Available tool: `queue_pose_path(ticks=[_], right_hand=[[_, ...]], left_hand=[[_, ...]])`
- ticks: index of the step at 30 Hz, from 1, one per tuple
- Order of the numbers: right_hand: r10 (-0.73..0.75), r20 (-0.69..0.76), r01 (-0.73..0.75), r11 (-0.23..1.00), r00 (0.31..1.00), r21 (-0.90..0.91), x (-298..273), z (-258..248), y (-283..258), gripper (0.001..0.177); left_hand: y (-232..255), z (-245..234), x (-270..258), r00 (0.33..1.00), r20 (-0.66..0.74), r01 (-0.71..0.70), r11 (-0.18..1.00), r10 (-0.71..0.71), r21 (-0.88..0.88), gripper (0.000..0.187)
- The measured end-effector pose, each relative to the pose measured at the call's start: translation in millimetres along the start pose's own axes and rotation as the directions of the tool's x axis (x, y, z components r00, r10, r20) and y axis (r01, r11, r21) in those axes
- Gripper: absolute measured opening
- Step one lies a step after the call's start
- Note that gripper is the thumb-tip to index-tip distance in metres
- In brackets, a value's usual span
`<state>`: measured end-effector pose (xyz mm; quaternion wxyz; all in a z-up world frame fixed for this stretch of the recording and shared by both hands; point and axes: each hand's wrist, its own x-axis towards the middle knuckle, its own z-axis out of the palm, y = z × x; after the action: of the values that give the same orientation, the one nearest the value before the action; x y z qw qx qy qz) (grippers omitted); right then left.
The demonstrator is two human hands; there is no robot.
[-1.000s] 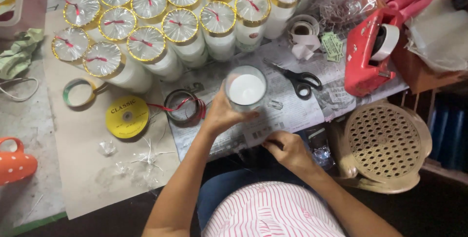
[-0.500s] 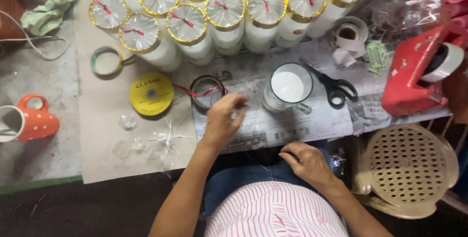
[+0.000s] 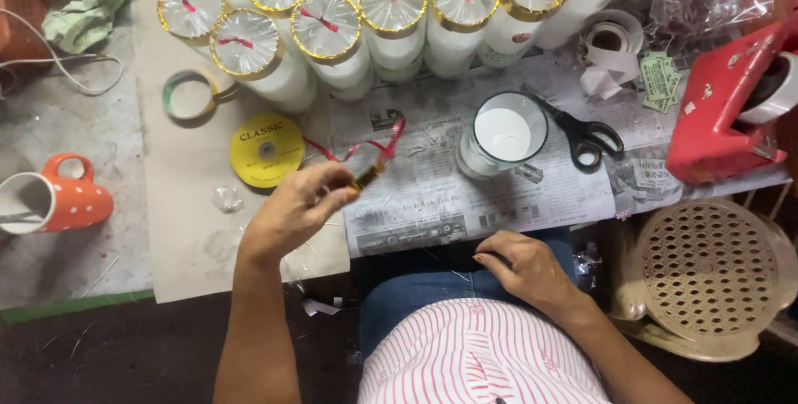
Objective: Applying labels and plastic wrapping to glass jars in a production setting.
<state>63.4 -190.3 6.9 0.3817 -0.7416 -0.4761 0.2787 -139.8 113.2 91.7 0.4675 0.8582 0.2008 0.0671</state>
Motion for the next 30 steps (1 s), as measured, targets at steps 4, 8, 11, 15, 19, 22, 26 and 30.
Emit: queue_pose_path(ticks=[4, 8, 11, 15, 19, 22, 26, 30], right_hand=[[0.043, 0.003, -0.043, 0.989, 0.999, 0.141, -3, -16, -10, 0.008], [0.197, 0.004, -0.164, 0.806, 0.980, 0.568, 1, -41, -34, 0.026], [0.155, 0.119, -0.193, 0.672, 0.981, 0.714, 3, -55, -51, 0.039], [0.159, 0.208, -0.262, 0.543, 0.965, 0.798, 0, -54, -38, 0.035], [0.182, 0.233, -0.295, 0.538, 0.955, 0.790, 0, -55, -30, 0.031], [0.192, 0.287, -0.346, 0.513, 0.938, 0.785, 3, -56, -24, 0.032], [0.217, 0.329, -0.394, 0.517, 0.919, 0.760, 5, -54, -13, 0.027], [0.252, 0.335, -0.419, 0.515, 0.908, 0.748, 4, -49, -4, 0.028]], left_hand=[[15, 22, -2, 0.981, 0.150, -0.068, 0.938, 0.126, -0.340, 0.021], [12, 71, 4, 0.935, 0.240, -0.033, 0.739, 0.261, -0.673, 0.022], [4, 103, 9, 0.924, 0.246, 0.007, 0.632, 0.292, -0.775, 0.023], [-5, 127, 8, 0.928, 0.239, 0.050, 0.541, 0.285, -0.840, 0.022], [3, 133, 7, 0.931, 0.240, 0.045, 0.569, 0.273, -0.821, 0.023], [10, 134, 7, 0.936, 0.228, 0.022, 0.603, 0.268, -0.798, 0.023], [27, 128, 6, 0.938, 0.236, 0.006, 0.669, 0.254, -0.743, 0.021], [33, 124, 7, 0.945, 0.234, 0.013, 0.686, 0.231, -0.728, 0.021]])
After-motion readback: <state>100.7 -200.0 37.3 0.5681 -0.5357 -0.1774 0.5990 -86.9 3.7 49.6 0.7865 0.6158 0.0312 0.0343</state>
